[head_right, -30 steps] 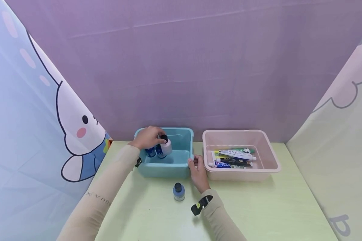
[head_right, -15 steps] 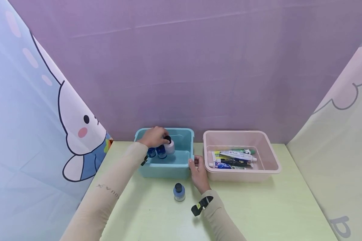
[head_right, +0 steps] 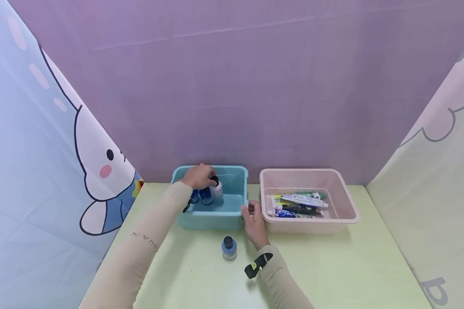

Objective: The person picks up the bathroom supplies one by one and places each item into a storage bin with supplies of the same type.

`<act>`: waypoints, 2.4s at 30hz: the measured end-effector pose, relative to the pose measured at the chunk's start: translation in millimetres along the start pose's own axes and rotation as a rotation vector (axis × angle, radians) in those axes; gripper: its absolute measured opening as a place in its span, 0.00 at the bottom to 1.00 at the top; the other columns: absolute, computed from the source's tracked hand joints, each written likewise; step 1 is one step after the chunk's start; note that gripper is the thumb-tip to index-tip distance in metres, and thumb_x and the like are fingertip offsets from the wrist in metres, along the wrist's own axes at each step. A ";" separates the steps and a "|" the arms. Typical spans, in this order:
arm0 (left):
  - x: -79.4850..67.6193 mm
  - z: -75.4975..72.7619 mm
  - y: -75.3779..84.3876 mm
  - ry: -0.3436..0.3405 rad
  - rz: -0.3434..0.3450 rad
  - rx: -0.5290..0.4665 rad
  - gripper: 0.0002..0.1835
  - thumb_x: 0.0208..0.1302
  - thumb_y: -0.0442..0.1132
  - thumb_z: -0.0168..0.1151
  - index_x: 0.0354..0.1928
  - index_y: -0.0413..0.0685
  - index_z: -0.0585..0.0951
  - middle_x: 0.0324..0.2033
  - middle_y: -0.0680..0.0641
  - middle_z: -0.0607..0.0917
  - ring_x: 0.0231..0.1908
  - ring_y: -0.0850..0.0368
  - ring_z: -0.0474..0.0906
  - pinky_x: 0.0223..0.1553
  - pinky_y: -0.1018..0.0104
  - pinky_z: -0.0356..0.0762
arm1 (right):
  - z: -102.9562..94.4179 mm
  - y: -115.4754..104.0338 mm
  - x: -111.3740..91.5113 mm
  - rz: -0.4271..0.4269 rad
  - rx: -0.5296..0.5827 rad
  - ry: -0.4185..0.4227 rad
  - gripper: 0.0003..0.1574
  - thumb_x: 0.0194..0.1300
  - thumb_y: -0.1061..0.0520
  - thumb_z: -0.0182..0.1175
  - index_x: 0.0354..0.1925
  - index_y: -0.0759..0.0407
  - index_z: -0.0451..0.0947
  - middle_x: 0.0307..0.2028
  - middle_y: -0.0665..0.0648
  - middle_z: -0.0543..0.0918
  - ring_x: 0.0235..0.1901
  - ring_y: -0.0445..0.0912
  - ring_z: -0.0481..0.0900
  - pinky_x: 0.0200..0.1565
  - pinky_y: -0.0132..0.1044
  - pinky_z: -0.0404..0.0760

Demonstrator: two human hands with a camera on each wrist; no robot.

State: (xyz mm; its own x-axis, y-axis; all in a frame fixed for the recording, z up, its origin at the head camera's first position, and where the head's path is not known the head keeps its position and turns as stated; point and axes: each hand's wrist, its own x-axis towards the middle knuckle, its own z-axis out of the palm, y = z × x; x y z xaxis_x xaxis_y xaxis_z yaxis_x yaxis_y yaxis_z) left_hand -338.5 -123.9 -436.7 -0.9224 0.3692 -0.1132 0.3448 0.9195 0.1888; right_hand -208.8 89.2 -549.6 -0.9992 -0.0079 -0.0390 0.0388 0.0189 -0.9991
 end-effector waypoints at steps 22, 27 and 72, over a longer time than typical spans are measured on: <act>12.9 7.7 -6.5 -0.010 -0.042 0.049 0.12 0.66 0.42 0.59 0.23 0.53 0.80 0.20 0.53 0.77 0.22 0.58 0.70 0.27 0.65 0.70 | 0.7 -6.6 -2.7 0.005 0.004 -0.017 0.29 0.74 0.44 0.47 0.61 0.62 0.62 0.50 0.58 0.70 0.48 0.49 0.69 0.57 0.49 0.76; 14.8 3.2 -5.8 0.084 -0.019 0.009 0.23 0.67 0.38 0.50 0.12 0.54 0.63 0.12 0.53 0.57 0.16 0.57 0.53 0.18 0.65 0.57 | 2.9 -0.7 -0.1 -0.034 -0.029 0.017 0.28 0.73 0.41 0.47 0.59 0.59 0.63 0.49 0.56 0.70 0.46 0.47 0.70 0.52 0.41 0.79; -109.2 39.9 18.8 0.457 0.057 -0.345 0.07 0.65 0.46 0.62 0.43 0.58 0.83 0.33 0.61 0.81 0.32 0.67 0.77 0.35 0.67 0.77 | -0.6 -0.9 -1.3 -0.012 -0.009 0.000 0.30 0.72 0.39 0.47 0.60 0.57 0.62 0.50 0.58 0.69 0.48 0.50 0.69 0.57 0.57 0.74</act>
State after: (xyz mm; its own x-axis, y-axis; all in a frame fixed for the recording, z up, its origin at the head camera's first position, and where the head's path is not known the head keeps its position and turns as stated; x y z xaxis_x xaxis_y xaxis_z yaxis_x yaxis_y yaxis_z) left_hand -224.4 -141.5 -459.7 -0.9119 0.2504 0.3252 0.3902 0.7745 0.4979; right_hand -207.6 89.9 -548.7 -0.9996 -0.0087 -0.0268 0.0265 0.0276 -0.9993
